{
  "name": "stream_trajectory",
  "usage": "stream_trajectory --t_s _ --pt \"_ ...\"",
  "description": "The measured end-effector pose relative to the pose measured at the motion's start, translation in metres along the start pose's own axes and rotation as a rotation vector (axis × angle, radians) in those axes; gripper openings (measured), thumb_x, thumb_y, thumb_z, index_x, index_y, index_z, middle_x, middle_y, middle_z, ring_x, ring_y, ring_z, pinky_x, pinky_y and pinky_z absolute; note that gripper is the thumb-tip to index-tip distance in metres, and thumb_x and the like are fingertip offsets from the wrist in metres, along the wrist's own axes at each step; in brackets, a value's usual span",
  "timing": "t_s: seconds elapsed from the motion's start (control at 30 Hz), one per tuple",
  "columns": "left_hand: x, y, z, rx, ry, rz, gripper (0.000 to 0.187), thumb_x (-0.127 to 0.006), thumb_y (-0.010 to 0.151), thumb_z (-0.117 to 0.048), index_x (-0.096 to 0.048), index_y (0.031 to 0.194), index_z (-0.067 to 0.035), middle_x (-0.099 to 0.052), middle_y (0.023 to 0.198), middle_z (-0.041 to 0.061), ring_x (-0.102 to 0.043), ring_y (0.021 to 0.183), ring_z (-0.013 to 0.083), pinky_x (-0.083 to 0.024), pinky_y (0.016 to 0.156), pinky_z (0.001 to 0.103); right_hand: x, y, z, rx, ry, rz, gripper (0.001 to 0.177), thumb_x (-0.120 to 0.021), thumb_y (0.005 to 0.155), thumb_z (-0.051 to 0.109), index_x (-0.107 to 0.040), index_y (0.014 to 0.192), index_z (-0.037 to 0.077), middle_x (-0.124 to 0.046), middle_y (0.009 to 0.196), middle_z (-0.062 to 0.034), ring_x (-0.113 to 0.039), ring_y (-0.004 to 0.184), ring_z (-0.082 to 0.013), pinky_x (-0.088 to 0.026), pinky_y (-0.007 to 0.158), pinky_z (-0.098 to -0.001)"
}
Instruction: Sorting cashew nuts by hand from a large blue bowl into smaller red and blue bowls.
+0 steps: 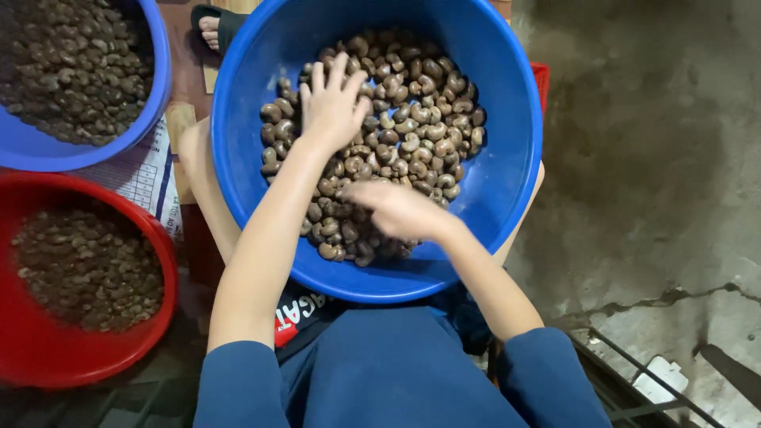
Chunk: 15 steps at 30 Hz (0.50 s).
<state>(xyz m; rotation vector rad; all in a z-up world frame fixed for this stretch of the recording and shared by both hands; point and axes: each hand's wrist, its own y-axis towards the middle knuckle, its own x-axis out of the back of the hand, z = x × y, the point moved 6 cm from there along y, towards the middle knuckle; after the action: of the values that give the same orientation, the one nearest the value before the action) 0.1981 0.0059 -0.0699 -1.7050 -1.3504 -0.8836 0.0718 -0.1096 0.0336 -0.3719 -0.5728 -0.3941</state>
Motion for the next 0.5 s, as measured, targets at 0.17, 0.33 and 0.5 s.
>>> stream_trajectory --t_s 0.17,0.33,0.5 --pt "-0.032 -0.015 -0.033 -0.122 0.076 0.055 0.045 -0.057 0.102 -0.045 -0.060 0.137 -0.017 -0.047 0.154 0.016 -0.031 0.145 0.0510 -0.031 0.106 0.077 0.079 -0.026 -0.071 0.020 -0.286 -0.633 0.070 -0.053 0.074 -0.020 -0.062 0.139 0.003 -0.056 0.147 -0.0212 -0.046 0.143 -0.0393 -0.032 0.123 -0.0511" --pt "-0.073 -0.027 -0.047 -0.225 0.126 0.412 0.061 -0.047 0.100 -0.053 -0.050 0.148 -0.014 -0.041 0.161 0.008 -0.012 0.154 0.0473 -0.021 0.112 0.079 0.095 -0.014 -0.147 -0.276 -0.384 -0.679 0.072 -0.052 0.084 -0.015 -0.051 0.153 0.010 -0.031 0.165 -0.0165 -0.024 0.152 -0.0447 -0.024 0.124 -0.0562" --pt "-0.058 -0.035 -0.046 -0.302 0.047 0.720 0.073 -0.055 0.089 -0.064 -0.049 0.152 -0.026 -0.037 0.165 -0.008 -0.018 0.157 0.0339 -0.020 0.113 0.080 0.082 0.009 -0.197 -0.443 -0.237 -0.716 0.077 -0.056 0.089 -0.007 -0.038 0.160 0.015 -0.039 0.159 -0.0188 -0.034 0.150 -0.0403 -0.028 0.125 -0.0533"
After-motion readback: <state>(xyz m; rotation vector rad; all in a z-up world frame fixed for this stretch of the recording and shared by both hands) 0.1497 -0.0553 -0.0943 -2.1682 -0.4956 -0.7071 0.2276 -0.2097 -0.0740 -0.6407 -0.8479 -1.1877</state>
